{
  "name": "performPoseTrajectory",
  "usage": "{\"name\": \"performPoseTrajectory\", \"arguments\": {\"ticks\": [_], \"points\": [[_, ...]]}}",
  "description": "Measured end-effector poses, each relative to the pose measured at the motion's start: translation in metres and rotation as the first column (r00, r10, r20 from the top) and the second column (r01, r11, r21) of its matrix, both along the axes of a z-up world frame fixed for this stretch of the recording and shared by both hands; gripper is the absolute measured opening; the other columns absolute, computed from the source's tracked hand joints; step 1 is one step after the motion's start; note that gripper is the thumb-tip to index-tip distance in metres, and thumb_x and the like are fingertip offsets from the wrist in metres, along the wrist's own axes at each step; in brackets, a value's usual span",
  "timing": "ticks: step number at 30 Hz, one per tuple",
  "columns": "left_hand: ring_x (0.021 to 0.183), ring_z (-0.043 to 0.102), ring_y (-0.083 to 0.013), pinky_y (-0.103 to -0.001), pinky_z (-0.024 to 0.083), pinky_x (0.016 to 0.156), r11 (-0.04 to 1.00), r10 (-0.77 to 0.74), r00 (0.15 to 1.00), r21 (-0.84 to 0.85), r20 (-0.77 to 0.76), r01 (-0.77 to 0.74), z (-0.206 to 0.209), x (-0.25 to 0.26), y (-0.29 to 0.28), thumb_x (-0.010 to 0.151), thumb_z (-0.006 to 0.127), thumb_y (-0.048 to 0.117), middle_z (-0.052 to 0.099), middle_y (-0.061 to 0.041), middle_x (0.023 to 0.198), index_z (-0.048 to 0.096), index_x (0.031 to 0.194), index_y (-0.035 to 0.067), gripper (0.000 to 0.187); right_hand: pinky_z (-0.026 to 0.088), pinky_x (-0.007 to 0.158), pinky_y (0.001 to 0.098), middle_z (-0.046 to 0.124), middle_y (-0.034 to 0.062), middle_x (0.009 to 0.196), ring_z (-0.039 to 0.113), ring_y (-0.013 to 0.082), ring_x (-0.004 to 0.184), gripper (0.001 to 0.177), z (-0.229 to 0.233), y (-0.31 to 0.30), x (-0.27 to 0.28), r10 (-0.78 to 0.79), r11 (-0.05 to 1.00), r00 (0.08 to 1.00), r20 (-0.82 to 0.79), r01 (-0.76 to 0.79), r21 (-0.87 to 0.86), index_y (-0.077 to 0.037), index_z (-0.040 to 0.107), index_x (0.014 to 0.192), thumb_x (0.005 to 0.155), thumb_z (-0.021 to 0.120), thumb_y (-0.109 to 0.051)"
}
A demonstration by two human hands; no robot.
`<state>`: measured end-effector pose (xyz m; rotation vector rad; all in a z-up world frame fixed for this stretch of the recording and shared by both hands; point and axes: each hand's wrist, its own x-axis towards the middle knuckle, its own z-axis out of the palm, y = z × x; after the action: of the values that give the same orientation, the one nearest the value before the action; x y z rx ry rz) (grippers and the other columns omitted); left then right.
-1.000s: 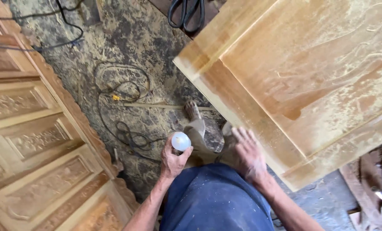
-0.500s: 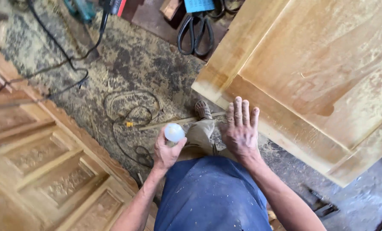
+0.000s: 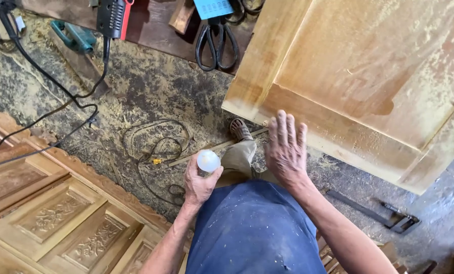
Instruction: Sanding a decorative wooden door panel using a power sander and applying a liquid finish.
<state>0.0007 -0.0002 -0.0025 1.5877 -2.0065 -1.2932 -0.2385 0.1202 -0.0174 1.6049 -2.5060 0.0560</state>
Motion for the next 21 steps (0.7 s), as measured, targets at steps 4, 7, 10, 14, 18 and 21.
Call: {"name": "performPoseTrajectory", "arguments": {"ticks": [4,7,10,14,18,21], "points": [[0.103,0.073,-0.0359,-0.046,0.058,0.089,1.0,0.0,0.999,0.02,-0.041,0.001,-0.001,0.0,0.003,0.064,0.096,0.018,0.072,-0.018,0.103,0.07,0.121,0.01,0.064,0.003,0.124,0.0623,0.025,0.0197,0.17,0.015,0.0389,0.157,0.074,-0.02,0.045,-0.006,0.021,1.0,0.995,0.098,-0.021,0.005,-0.003,0.044,0.156,0.09,0.065,-0.029],[0.103,0.073,-0.0354,-0.047,0.058,0.089,0.999,-0.014,0.999,0.033,-0.04,0.016,-0.002,0.0,0.006,0.064,0.096,0.018,0.072,-0.017,0.103,0.07,0.122,0.009,0.064,0.013,0.123,0.0638,0.043,0.0213,0.163,0.034,0.0411,0.152,0.065,-0.014,0.038,-0.004,-0.004,0.997,0.995,0.097,0.011,-0.072,-0.005,0.057,0.15,0.089,0.066,-0.027],[0.101,0.073,-0.0357,-0.047,0.058,0.088,0.999,-0.031,0.998,0.027,-0.046,0.032,0.002,-0.007,0.004,0.064,0.096,0.017,0.072,-0.018,0.103,0.07,0.121,0.009,0.063,0.017,0.123,0.0632,0.045,0.0175,0.162,0.037,0.0385,0.151,0.067,-0.017,0.034,-0.006,0.02,0.989,0.998,0.06,-0.011,-0.147,-0.008,0.057,0.15,0.086,0.065,-0.024],[0.1,0.073,-0.0351,-0.048,0.058,0.086,0.999,-0.027,0.998,0.03,-0.055,0.029,0.007,-0.01,0.002,0.064,0.095,0.017,0.072,-0.019,0.102,0.07,0.12,0.008,0.062,0.011,0.125,0.0604,0.035,0.0186,0.166,0.028,0.0382,0.154,0.078,0.004,0.013,0.002,0.005,0.998,0.999,0.035,-0.003,-0.069,-0.007,0.051,0.153,0.08,0.065,-0.032],[0.099,0.073,-0.0338,-0.047,0.057,0.087,1.0,-0.018,0.998,0.02,-0.059,0.019,0.013,-0.009,0.003,0.066,0.095,0.016,0.071,-0.02,0.103,0.07,0.122,0.008,0.062,0.015,0.125,0.0607,0.036,0.0252,0.164,0.032,0.0401,0.153,0.091,-0.013,-0.025,0.025,0.003,0.982,0.989,0.146,0.025,-0.186,0.001,0.048,0.153,0.071,0.075,-0.029],[0.1,0.072,-0.0338,-0.046,0.058,0.089,0.999,0.003,0.996,0.039,-0.087,0.0,0.005,0.005,0.0,0.064,0.096,0.012,0.07,-0.02,0.104,0.07,0.122,0.007,0.064,0.019,0.124,0.0604,0.041,0.0267,0.161,0.037,0.0421,0.15,0.076,-0.016,-0.045,0.031,0.002,0.973,0.996,0.091,0.019,-0.229,0.002,0.05,0.151,0.083,0.065,-0.027]]}}
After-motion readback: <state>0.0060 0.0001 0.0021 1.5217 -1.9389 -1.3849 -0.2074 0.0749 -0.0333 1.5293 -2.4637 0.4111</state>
